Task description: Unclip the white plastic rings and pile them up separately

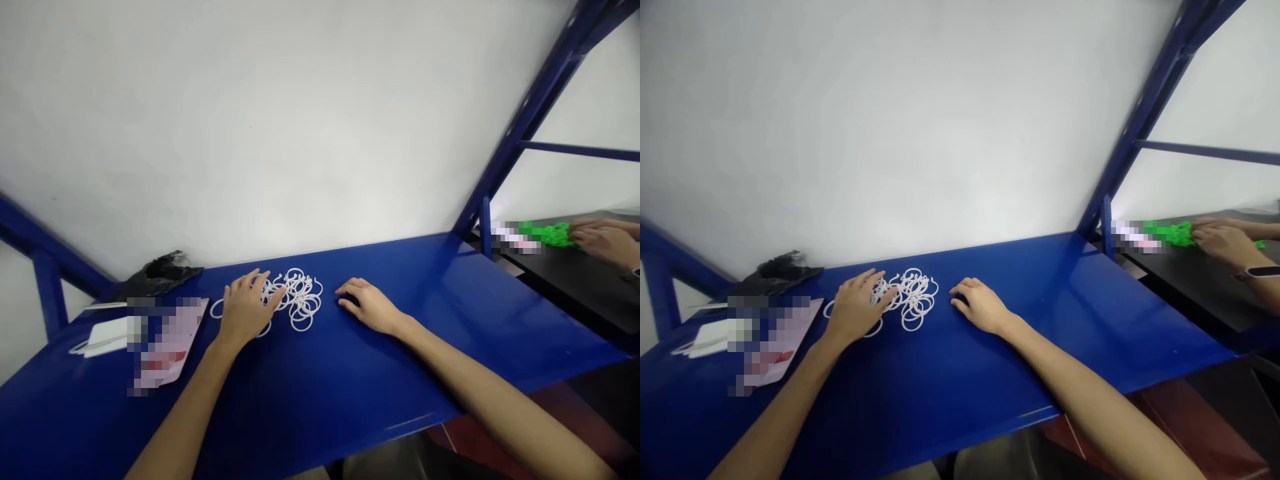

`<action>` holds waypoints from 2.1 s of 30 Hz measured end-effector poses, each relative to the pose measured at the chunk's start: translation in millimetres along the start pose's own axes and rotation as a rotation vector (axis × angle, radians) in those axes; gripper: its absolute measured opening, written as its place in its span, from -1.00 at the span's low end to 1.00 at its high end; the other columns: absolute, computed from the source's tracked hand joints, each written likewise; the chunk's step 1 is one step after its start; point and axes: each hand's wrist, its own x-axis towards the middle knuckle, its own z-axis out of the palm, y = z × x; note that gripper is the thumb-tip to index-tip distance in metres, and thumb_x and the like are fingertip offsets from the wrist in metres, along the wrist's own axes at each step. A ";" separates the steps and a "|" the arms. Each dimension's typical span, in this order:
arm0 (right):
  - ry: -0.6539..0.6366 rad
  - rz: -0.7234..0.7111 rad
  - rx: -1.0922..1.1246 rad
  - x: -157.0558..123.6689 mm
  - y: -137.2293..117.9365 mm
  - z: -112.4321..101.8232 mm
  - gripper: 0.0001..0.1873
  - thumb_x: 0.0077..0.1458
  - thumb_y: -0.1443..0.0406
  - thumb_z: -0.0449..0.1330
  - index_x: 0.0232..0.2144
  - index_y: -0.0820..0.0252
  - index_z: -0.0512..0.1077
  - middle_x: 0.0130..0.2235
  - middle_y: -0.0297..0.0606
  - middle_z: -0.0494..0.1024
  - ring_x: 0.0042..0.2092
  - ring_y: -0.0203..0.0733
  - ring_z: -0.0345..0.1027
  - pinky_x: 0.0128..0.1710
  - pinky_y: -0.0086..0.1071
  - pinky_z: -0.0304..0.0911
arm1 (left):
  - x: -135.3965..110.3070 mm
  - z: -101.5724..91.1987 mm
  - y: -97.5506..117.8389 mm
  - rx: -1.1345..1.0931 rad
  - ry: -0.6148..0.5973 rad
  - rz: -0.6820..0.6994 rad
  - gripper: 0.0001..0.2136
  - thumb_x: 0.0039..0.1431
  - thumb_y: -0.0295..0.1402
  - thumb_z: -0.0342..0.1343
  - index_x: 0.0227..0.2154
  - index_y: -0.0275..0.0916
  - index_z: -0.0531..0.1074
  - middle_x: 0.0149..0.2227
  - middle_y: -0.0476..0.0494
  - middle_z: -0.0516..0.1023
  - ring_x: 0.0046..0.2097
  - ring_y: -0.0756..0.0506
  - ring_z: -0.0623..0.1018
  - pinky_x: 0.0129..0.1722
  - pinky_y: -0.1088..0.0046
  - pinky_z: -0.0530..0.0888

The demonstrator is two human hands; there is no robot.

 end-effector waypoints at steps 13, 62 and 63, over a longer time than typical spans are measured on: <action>-0.040 -0.009 -0.040 -0.9 -8.2 0.5 -0.74 0.29 0.23 0.14 -0.03 0.19 0.47 -0.06 -0.11 0.52 -0.02 -0.10 0.37 0.05 -0.13 0.28 | -14.9 12.5 30.7 -0.167 -0.228 0.361 -0.30 0.30 0.07 -0.10 0.38 -0.11 -0.12 0.40 -0.25 0.06 0.41 -0.33 0.04 0.31 -0.20 0.02; -0.058 -0.058 0.097 0.1 -24.6 -2.2 -0.60 0.21 0.24 0.20 0.09 0.12 0.36 -0.01 -0.13 0.43 0.02 -0.08 0.37 0.08 -0.14 0.31 | -17.2 7.8 46.4 -0.125 -0.094 0.460 -0.62 0.33 -0.43 -0.15 0.13 -0.20 0.37 0.11 -0.17 0.50 0.22 -0.22 0.38 0.31 -0.05 0.14; -0.063 -0.075 0.104 -0.1 -24.8 -2.9 -0.62 0.19 0.28 0.21 0.06 0.12 0.37 -0.01 -0.13 0.43 0.02 -0.08 0.37 0.09 -0.15 0.30 | -16.9 8.2 45.5 -0.121 -0.084 0.453 -0.63 0.33 -0.43 -0.15 0.11 -0.20 0.39 0.10 -0.17 0.51 0.21 -0.22 0.38 0.31 -0.05 0.14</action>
